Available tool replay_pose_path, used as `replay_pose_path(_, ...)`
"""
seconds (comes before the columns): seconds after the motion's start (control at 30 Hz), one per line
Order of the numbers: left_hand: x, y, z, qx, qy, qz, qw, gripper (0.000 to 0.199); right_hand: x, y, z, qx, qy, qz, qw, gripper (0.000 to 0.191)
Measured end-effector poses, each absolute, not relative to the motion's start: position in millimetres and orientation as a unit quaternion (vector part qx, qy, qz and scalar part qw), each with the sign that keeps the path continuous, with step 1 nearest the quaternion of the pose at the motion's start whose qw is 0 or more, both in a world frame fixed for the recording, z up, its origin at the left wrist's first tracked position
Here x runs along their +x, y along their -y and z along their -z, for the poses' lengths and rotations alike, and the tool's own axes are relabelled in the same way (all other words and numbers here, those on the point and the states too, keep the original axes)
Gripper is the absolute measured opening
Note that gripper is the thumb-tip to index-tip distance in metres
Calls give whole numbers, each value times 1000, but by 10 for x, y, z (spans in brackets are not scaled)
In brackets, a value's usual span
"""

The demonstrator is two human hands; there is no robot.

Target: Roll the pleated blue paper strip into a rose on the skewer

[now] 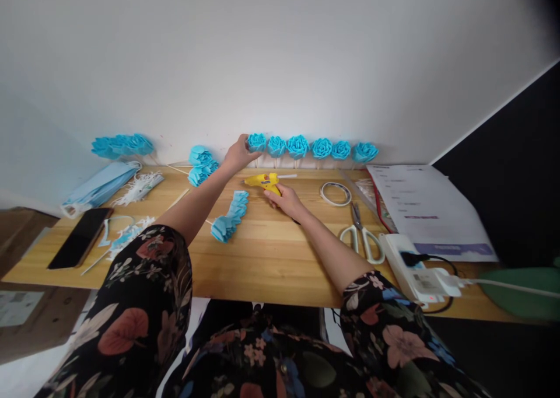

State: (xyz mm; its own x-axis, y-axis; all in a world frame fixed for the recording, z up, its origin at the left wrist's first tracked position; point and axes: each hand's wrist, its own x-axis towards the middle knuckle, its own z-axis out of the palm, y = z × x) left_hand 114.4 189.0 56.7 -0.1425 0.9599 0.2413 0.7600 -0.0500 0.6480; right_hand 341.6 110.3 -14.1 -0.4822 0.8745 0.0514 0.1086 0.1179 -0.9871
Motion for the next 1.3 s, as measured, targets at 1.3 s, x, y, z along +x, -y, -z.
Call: replay_pose_path(1.3, 270, -589, -829, 723, -585, -368, 12, 42, 3428, -1123, 170, -387, 653, -548, 353, 52)
